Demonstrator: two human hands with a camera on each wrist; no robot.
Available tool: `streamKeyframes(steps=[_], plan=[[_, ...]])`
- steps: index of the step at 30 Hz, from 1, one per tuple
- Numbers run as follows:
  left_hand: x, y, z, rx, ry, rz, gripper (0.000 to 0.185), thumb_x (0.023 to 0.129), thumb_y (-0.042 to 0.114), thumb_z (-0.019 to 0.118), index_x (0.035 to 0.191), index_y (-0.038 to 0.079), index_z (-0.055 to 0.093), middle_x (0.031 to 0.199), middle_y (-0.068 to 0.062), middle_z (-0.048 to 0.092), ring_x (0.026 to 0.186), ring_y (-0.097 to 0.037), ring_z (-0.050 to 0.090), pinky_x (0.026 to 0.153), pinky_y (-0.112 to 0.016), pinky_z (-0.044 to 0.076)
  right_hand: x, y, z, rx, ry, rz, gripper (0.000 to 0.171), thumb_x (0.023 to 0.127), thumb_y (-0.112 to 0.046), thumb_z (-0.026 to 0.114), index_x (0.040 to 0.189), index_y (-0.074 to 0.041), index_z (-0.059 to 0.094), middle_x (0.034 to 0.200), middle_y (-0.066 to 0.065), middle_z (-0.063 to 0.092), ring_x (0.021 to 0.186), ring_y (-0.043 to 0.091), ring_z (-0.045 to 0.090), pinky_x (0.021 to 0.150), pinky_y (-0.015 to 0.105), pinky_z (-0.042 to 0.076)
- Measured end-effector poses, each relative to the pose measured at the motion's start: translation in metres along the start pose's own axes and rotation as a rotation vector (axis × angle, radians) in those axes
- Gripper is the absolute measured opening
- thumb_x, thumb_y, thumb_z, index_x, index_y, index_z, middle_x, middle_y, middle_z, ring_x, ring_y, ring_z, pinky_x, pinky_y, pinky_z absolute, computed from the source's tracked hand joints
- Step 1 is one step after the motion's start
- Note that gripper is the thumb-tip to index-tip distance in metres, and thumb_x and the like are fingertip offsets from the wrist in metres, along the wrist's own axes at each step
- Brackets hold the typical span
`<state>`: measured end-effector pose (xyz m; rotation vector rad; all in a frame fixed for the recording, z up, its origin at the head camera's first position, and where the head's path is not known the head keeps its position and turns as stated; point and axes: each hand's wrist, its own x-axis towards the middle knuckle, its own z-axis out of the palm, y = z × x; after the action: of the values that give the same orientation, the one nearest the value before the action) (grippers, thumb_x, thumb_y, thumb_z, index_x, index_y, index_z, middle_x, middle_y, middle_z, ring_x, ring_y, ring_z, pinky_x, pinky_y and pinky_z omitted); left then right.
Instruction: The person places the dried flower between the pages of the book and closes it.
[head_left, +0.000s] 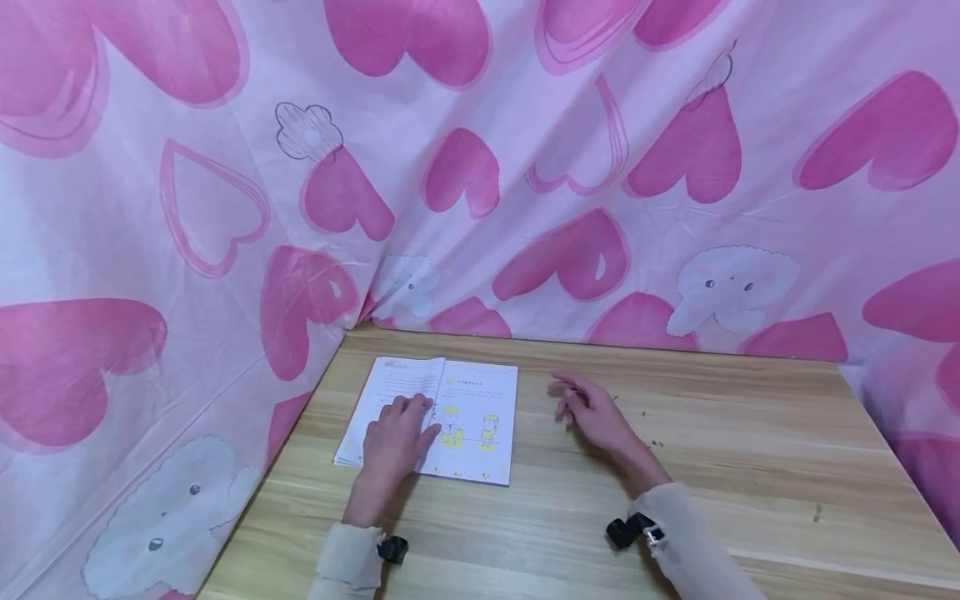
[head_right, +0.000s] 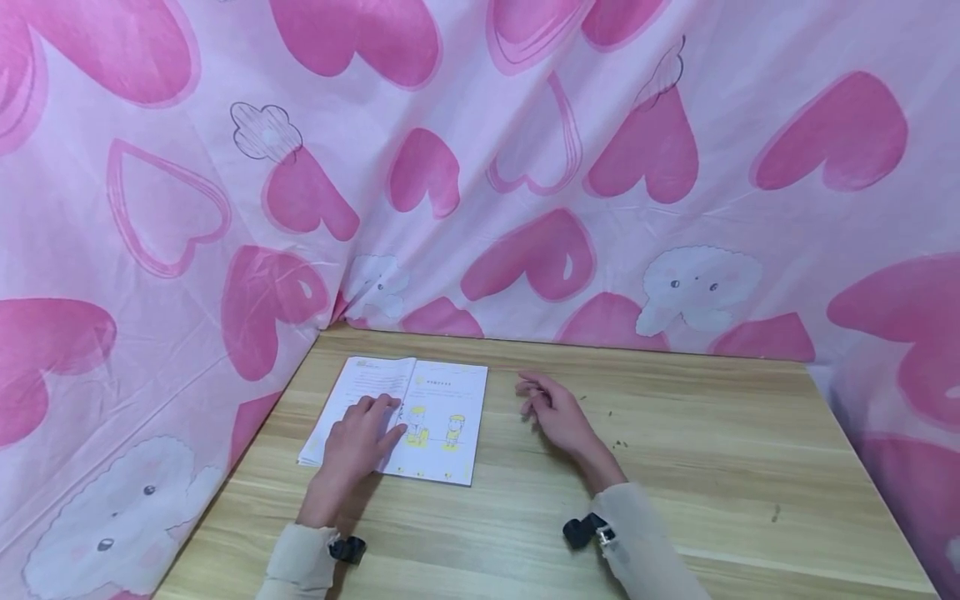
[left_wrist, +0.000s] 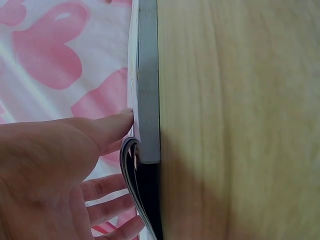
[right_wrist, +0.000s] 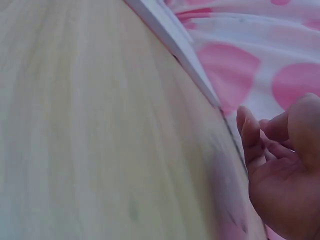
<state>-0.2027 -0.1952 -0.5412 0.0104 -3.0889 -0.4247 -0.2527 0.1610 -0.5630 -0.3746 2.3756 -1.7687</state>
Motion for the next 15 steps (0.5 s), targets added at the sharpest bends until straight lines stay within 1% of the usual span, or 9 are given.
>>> streamKeyframes(steps=[3,6,9,12,15], plan=[[0.001,0.0,-0.001,-0.004,-0.01,-0.002,0.055,0.098,0.046,0.079,0.145,0.022,0.063,0.142,-0.014,0.065,0.129,-0.036,0.063,0.097,-0.062,0.057,-0.011,-0.001,-0.019,-0.047,0.032,-0.013,0.04,0.117,-0.012,0.046,0.155,-0.003,0.055,0.13,0.023,0.072,0.093,0.031,0.071,0.073,0.027,0.061],[0.002,0.0,-0.001,-0.012,-0.019,-0.004,0.055,0.099,0.047,0.078,0.146,0.023,0.062,0.142,-0.014,0.064,0.129,-0.036,0.062,0.098,-0.061,0.056,-0.026,-0.003,-0.038,-0.113,0.07,0.019,0.037,0.115,-0.016,0.053,0.149,-0.004,0.061,0.124,0.02,0.075,0.098,0.031,0.071,0.074,0.026,0.059],[0.002,-0.001,-0.001,-0.019,-0.023,-0.002,0.054,0.099,0.047,0.078,0.145,0.023,0.063,0.142,-0.014,0.064,0.128,-0.036,0.061,0.098,-0.061,0.056,-0.042,-0.002,-0.056,-0.159,0.098,0.079,0.035,0.113,-0.021,0.059,0.144,-0.007,0.065,0.121,0.017,0.075,0.101,0.026,0.069,0.075,0.026,0.058],[0.002,-0.002,-0.002,-0.023,-0.021,0.005,0.053,0.099,0.047,0.078,0.144,0.023,0.063,0.141,-0.014,0.064,0.127,-0.036,0.061,0.097,-0.061,0.056,-0.058,0.002,-0.072,-0.24,0.111,0.106,0.031,0.111,-0.025,0.064,0.136,-0.009,0.069,0.113,0.013,0.075,0.095,0.02,0.066,0.074,0.026,0.058],[0.002,-0.003,-0.002,-0.028,-0.023,0.008,0.052,0.099,0.047,0.078,0.143,0.023,0.063,0.14,-0.015,0.064,0.126,-0.036,0.061,0.097,-0.061,0.056,-0.073,0.006,-0.084,-0.365,0.091,0.113,0.021,0.107,-0.028,0.071,0.121,-0.013,0.074,0.1,0.005,0.072,0.085,0.014,0.061,0.07,0.024,0.055]])
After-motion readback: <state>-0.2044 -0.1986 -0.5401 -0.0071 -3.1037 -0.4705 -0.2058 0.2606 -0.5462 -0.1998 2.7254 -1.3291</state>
